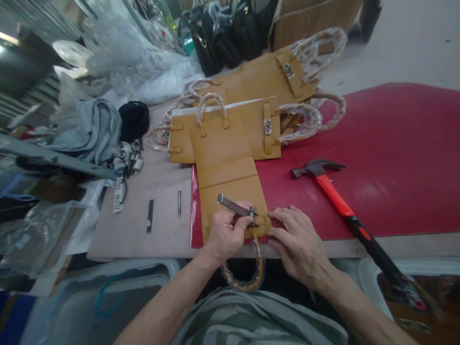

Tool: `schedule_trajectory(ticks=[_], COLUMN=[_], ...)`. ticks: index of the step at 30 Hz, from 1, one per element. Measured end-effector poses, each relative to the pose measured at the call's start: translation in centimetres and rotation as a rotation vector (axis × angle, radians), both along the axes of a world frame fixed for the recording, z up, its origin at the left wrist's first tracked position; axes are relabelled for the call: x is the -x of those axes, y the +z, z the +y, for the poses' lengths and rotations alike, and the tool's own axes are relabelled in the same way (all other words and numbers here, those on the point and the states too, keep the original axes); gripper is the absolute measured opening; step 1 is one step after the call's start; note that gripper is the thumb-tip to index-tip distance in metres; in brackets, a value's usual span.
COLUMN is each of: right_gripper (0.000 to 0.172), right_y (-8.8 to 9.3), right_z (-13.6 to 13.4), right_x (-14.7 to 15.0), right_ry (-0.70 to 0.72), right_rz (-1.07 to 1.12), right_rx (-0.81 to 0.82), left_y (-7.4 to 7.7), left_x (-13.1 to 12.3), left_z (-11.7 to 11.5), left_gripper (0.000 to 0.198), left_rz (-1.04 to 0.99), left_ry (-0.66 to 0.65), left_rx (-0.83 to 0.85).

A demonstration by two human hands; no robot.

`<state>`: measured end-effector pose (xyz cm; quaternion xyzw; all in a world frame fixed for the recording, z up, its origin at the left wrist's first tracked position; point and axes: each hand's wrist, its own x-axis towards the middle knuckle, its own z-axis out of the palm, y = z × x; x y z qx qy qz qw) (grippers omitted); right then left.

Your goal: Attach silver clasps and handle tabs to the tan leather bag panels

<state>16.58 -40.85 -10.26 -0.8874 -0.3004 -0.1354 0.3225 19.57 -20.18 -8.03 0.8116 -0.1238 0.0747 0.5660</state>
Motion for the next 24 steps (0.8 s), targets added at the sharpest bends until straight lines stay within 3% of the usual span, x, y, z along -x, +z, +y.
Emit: schedule_trajectory(ticks=[8,24], right_gripper=[0.028,0.024], right_y=[0.1,0.1], right_z=[-0.3,-0.2], right_x=[0.0,0.1], right_ry=[0.038,0.021], right_rz=[-0.029,-0.007], right_rx=[0.022,0.007], left_y=[0.0,-0.6], left_x=[-0.2,1.0], left_z=[0.2,-1.2], left_gripper=[0.009,0.013], left_rz=[0.027,-0.340], left_ry=[-0.024,0.048], left_rx=[0.019,-0.219])
